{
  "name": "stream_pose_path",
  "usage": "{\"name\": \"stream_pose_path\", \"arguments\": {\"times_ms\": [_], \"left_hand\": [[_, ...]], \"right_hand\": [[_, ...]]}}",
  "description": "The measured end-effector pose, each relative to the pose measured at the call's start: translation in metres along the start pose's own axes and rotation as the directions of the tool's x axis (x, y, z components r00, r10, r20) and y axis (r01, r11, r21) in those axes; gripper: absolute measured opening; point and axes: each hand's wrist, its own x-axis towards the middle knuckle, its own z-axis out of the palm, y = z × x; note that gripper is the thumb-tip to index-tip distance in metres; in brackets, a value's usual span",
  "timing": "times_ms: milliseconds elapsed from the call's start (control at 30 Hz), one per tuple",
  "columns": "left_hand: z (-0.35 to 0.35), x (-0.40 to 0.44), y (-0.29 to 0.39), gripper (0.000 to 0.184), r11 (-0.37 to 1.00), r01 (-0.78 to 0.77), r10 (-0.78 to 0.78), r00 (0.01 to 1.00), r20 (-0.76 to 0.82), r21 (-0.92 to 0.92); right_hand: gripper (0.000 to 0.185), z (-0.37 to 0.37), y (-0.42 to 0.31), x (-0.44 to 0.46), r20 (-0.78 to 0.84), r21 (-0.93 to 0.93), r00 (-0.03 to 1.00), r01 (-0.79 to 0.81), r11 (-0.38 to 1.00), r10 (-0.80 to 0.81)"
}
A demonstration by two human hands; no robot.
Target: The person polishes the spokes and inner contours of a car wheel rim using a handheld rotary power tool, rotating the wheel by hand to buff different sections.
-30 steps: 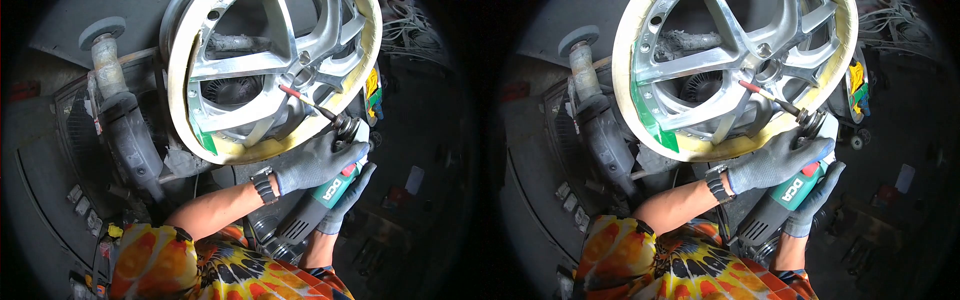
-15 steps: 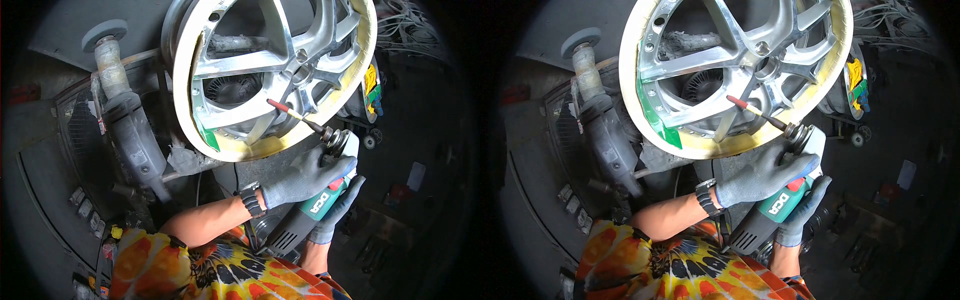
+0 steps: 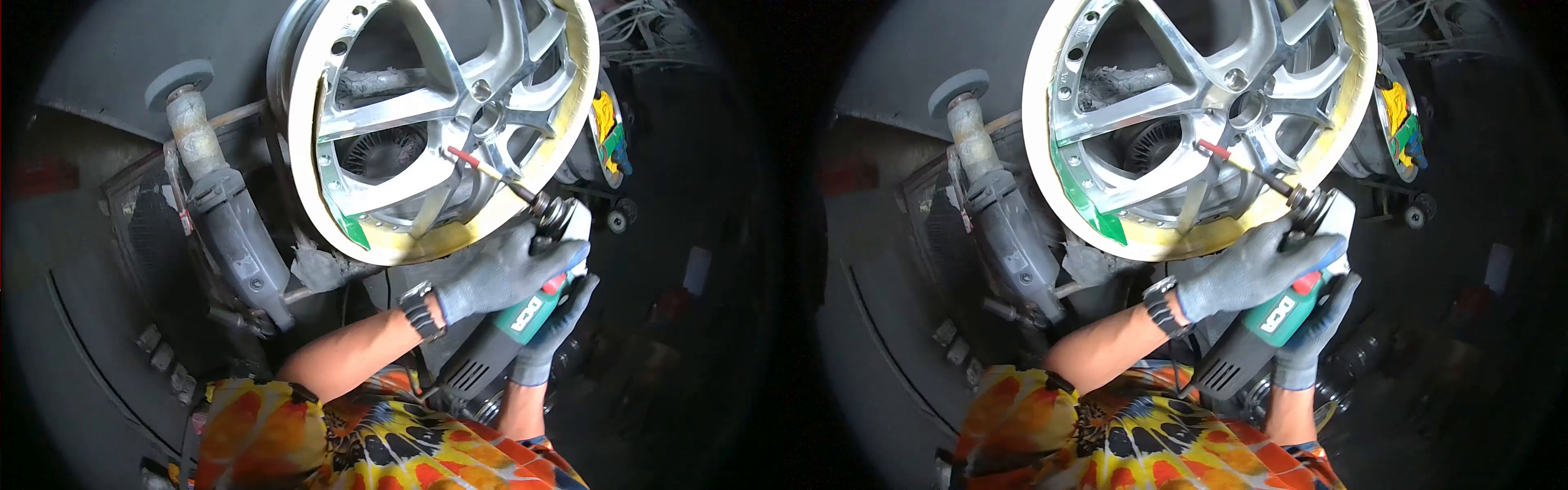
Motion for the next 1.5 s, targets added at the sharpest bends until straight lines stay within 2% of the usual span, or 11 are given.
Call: {"name": "stream_pose_path", "arguments": {"times_ms": [67, 100, 133, 433, 567, 633, 867, 933, 1267, 1333, 1500], "left_hand": [[-0.008, 0.012, 0.011, 0.035, 0.999, 0.025, -0.024, 1.000, 0.013, -0.038], [-0.006, 0.020, 0.013, 0.040, 0.892, 0.253, -0.267, 0.964, 0.015, -0.375], [-0.004, 0.023, 0.010, 0.050, 0.884, 0.200, -0.228, 0.974, -0.014, -0.423], [-0.009, 0.014, 0.010, 0.039, 0.764, 0.323, -0.315, 0.942, 0.114, -0.558], [-0.008, -0.001, 0.002, 0.040, 0.810, 0.309, -0.291, 0.950, 0.116, -0.499], [-0.007, -0.013, -0.007, 0.040, 0.952, 0.103, -0.083, 0.993, 0.082, -0.288], [-0.014, -0.045, -0.012, 0.037, 0.954, 0.116, -0.081, 0.988, 0.134, -0.275], [-0.016, -0.057, -0.015, 0.038, 0.944, -0.218, 0.197, 0.975, 0.105, 0.250], [-0.038, -0.089, 0.004, 0.039, 0.948, -0.257, 0.247, 0.966, 0.076, 0.187], [-0.045, -0.092, 0.018, 0.035, 0.987, 0.124, -0.109, 0.984, 0.142, -0.099], [-0.049, -0.111, 0.005, 0.031, 0.972, -0.208, 0.205, 0.978, 0.041, 0.105]], "right_hand": [[0.051, 0.001, -0.001, 0.008, -0.055, -0.025, 0.998, 0.038, 0.999, -0.039], [0.049, 0.001, -0.002, 0.013, -0.041, -0.031, 0.999, 0.021, 0.999, -0.023], [0.048, 0.002, -0.003, 0.016, -0.026, -0.039, 1.000, 0.004, 0.999, -0.005], [0.051, 0.023, -0.002, 0.004, -0.120, -0.055, 0.992, -0.052, 0.997, 0.045], [0.052, 0.023, 0.002, -0.012, -0.133, -0.097, 0.990, -0.058, 0.994, 0.044], [0.052, 0.022, 0.006, -0.022, -0.132, -0.100, 0.991, -0.051, 0.994, 0.037], [0.052, 0.030, 0.025, -0.054, -0.207, -0.146, 0.978, -0.022, 0.989, -0.009], [0.052, 0.034, 0.030, -0.064, -0.228, -0.151, 0.974, -0.024, 0.988, -0.011], [0.054, 0.051, 0.056, -0.096, -0.276, -0.236, 0.954, 0.053, 0.970, -0.119], [0.053, 0.053, 0.062, -0.101, -0.242, -0.235, 0.961, 0.076, 0.969, -0.134], [0.057, 0.059, 0.080, -0.115, -0.261, -0.252, 0.943, 0.141, 0.958, -0.207]]}}
